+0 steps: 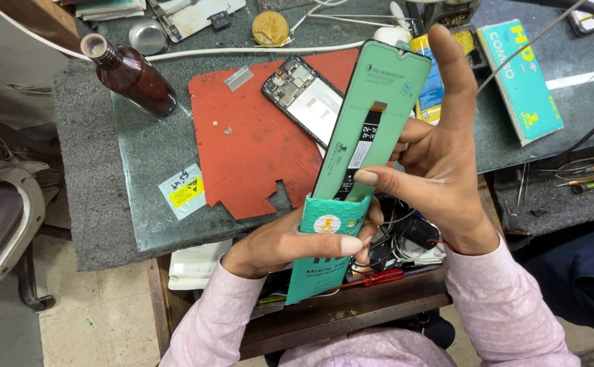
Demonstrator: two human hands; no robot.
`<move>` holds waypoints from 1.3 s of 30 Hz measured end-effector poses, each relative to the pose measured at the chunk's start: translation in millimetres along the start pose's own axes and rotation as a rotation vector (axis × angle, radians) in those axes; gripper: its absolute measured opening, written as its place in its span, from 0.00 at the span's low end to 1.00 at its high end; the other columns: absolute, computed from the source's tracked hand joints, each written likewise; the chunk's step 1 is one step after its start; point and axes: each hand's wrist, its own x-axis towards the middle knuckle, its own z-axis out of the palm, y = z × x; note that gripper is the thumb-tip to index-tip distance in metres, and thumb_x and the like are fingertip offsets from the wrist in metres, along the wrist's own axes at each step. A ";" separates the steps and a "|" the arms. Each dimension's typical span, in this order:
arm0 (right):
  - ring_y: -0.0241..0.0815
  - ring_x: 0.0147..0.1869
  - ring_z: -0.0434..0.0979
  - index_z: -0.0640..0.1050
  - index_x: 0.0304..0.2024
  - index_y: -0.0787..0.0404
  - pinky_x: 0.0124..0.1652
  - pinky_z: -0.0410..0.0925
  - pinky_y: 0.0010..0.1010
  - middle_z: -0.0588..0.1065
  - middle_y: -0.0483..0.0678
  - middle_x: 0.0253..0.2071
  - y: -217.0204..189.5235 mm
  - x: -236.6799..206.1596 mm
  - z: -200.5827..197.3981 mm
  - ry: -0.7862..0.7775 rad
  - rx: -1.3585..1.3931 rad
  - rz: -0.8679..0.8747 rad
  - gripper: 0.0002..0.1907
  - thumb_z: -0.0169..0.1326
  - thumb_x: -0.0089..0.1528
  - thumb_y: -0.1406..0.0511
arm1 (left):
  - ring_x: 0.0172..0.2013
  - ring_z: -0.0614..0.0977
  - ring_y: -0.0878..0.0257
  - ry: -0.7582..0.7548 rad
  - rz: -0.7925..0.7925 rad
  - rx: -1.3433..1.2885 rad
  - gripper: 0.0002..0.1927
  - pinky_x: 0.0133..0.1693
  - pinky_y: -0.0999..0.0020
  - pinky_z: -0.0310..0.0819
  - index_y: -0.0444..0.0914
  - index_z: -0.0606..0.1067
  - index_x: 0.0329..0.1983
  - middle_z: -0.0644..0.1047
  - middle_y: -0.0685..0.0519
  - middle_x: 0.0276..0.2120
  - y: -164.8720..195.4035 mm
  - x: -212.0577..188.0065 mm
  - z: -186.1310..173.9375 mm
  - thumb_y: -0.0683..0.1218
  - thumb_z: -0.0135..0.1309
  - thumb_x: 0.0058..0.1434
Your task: The person removes the battery from a disassembled smartphone, compares it with a new screen assembly, and uses tweezers to clean adhesive residue from the phone's interior. The person then places the new screen assembly into its packaging.
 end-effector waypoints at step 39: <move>0.33 0.47 0.77 0.61 0.57 0.60 0.42 0.69 0.23 0.78 0.50 0.43 22.4 -7.8 19.3 -0.124 -0.033 0.187 0.26 0.59 0.63 0.75 | 0.48 0.75 0.69 0.626 0.553 0.398 0.29 0.53 0.72 0.70 0.33 0.70 0.68 0.73 0.52 0.50 23.5 -12.0 11.0 0.56 0.45 0.73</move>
